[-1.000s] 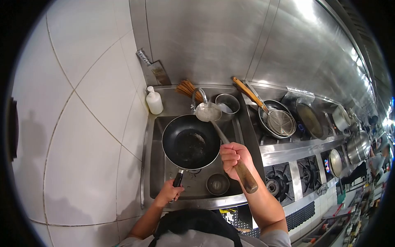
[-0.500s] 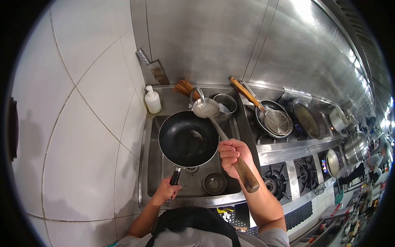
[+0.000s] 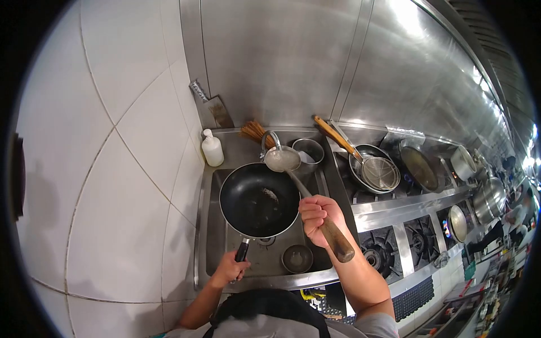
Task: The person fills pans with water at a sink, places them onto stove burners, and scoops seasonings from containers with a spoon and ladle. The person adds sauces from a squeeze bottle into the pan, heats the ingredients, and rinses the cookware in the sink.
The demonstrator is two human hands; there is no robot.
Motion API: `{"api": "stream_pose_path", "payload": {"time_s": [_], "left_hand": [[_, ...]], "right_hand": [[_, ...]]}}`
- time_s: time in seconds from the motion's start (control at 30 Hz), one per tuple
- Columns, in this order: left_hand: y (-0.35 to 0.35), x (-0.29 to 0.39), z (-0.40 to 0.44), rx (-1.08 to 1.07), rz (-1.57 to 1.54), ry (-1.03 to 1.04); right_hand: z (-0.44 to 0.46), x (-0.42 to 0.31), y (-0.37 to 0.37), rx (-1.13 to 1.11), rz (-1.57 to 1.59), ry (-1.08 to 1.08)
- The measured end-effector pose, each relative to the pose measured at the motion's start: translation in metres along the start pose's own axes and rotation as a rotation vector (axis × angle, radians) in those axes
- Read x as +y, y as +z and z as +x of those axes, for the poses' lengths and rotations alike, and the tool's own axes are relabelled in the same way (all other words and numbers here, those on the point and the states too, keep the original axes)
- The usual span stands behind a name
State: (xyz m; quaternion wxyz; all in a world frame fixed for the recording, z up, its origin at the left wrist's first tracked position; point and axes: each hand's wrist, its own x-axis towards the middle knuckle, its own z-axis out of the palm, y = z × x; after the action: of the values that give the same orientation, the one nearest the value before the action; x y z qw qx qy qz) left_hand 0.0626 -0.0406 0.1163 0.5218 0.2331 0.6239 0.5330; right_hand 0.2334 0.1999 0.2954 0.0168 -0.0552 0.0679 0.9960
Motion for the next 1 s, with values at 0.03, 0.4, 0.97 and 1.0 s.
{"api": "stream_pose_path", "payload": {"time_s": [0.03, 0.4, 0.97, 1.0], "left_hand": [[-0.001, -0.002, 0.0, 0.0, 0.002, 0.005], [-0.003, -0.016, 0.0, -0.023, -0.02, 0.023], [-0.002, -0.011, 0.004, -0.064, -0.044, -0.028], [-0.001, -0.01, 0.003, -0.072, -0.018, -0.018]], "right_hand": [[0.0, 0.0, 0.0, 0.007, 0.011, 0.008], [-0.003, -0.003, -0.006, 0.012, 0.026, 0.031], [-0.057, -0.007, -0.057, 0.611, -0.916, -0.131], [-0.059, -0.004, -0.058, 0.676, -1.098, -0.168]]}}
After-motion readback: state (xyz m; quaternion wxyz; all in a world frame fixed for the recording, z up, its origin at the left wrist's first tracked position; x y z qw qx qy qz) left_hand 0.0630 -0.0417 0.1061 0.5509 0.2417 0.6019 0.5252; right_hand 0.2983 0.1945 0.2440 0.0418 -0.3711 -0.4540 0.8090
